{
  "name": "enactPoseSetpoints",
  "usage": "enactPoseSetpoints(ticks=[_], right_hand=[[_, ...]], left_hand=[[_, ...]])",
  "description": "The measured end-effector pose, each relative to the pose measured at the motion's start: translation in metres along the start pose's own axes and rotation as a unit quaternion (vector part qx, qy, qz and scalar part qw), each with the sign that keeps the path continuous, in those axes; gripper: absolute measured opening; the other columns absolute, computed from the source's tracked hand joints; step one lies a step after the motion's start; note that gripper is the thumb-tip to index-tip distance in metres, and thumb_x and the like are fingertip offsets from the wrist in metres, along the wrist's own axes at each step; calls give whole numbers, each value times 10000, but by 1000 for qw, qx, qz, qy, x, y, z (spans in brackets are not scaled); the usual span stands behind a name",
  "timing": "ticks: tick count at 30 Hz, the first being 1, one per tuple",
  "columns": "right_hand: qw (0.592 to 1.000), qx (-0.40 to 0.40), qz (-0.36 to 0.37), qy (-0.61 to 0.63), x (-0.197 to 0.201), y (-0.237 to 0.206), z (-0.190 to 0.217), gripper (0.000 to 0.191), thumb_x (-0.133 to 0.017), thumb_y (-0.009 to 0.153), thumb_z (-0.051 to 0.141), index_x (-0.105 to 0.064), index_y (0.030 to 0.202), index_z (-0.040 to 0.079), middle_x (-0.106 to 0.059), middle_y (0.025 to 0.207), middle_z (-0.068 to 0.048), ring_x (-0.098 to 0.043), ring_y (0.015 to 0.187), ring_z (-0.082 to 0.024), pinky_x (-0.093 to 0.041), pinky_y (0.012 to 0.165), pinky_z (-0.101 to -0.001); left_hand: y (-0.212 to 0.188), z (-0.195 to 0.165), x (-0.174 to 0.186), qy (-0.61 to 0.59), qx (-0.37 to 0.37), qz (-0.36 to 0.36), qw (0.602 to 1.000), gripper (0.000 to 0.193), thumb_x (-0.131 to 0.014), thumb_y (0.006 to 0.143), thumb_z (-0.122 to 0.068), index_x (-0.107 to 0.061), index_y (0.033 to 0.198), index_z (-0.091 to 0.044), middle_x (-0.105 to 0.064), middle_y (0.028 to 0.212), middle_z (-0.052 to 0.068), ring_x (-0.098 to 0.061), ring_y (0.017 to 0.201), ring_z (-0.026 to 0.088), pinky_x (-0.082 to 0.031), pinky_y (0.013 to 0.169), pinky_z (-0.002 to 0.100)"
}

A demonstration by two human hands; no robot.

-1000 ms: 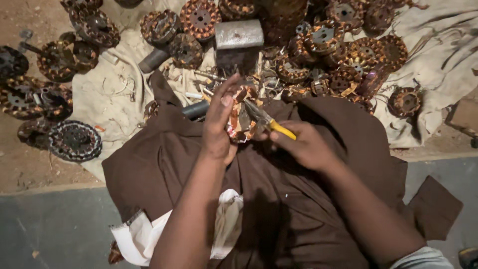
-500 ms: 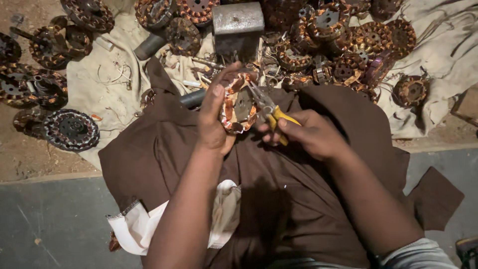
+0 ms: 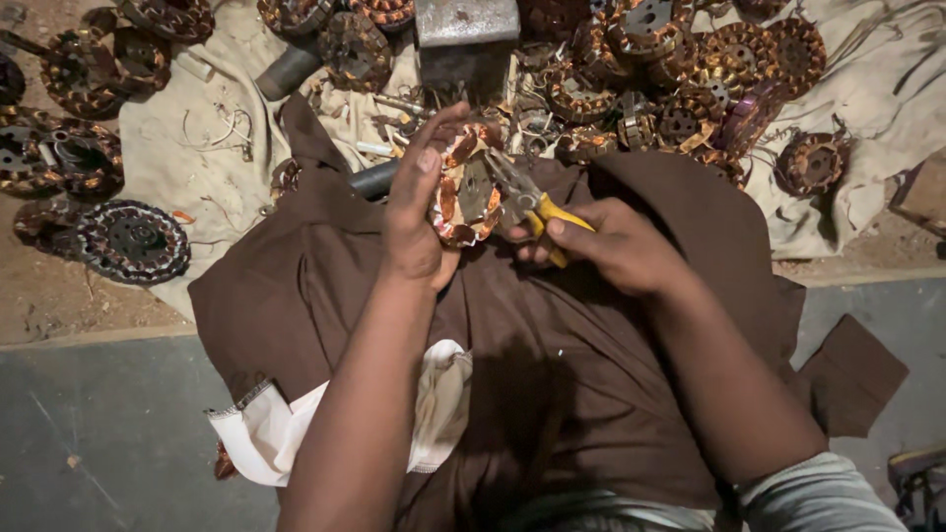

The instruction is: The person sits on the floor and uses pliers to pull copper windings out of electric motor stators, working one stator at a time on their lap. They set finished stators aside, sort through the pile of motor parts, and pick up new stators to strip.

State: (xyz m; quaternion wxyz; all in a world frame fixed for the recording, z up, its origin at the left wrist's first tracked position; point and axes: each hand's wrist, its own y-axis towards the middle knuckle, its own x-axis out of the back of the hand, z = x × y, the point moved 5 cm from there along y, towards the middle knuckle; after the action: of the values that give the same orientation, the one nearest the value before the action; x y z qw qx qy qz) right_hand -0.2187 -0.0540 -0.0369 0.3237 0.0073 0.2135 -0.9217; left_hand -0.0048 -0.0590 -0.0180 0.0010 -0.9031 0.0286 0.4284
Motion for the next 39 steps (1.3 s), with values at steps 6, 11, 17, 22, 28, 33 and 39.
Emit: enactPoseSetpoints(ticks=[6,11,17,22,28,33,39], right_hand=[[1000,21,14,-17,1,-1,1,457,-575,1056,327,-711,1141,-101,-763,1185,-117,-717,1052,-171,-515,869,-280],[1000,1,5,23,2,-3,0,471,-559,1040,324,-687,1186,-105,-732,1269,-124,-714,1068,-180,-551,920,-313],[999,8,16,46,3,-3,4,439,-576,1040,288,-665,1197,-112,-713,1288,-143,-710,1086,-201,-565,944,-351],[1000,5,12,19,3,-4,0,415,-573,1055,277,-686,1163,-108,-727,1254,-161,-712,1068,-210,-549,929,-347],[993,-6,-2,117,1,-4,-2,399,-585,1036,278,-671,1119,-103,-730,1224,-165,-730,1069,-248,-586,921,-379],[992,-4,-68,102,-12,-4,0,349,-588,1018,258,-707,1099,-60,-747,1126,-128,-735,999,-226,-569,863,-338],[856,283,-249,-354,-28,-20,29,333,-643,1065,241,-704,962,-70,-663,929,-84,-637,819,-174,-503,724,-324]], left_hand=[[1,3,2,29,-14,9,999,537,-608,1055,-333,-526,1489,-29,-596,1405,125,-564,1345,245,-460,1159,380],[0,2,1,62,-37,-2,997,499,-588,1078,-307,-544,1484,-21,-586,1413,91,-552,1353,214,-436,1187,353],[0,2,0,47,-17,-5,999,505,-604,1064,-304,-539,1474,-16,-599,1376,104,-575,1311,226,-457,1157,364],[0,1,-3,59,-18,-9,998,530,-626,1057,-324,-544,1477,-12,-606,1362,112,-584,1301,231,-461,1159,358],[-2,-7,-5,164,-14,-16,986,528,-650,984,-247,-562,1465,-48,-637,1367,120,-610,1254,221,-481,1124,348],[-6,-16,-8,343,-73,2,936,559,-673,912,-182,-591,1456,-83,-643,1409,74,-623,1303,194,-491,1155,327],[-4,-23,-7,446,-122,33,886,555,-753,929,-95,-595,1461,-72,-658,1404,77,-610,1306,159,-462,1181,313]])
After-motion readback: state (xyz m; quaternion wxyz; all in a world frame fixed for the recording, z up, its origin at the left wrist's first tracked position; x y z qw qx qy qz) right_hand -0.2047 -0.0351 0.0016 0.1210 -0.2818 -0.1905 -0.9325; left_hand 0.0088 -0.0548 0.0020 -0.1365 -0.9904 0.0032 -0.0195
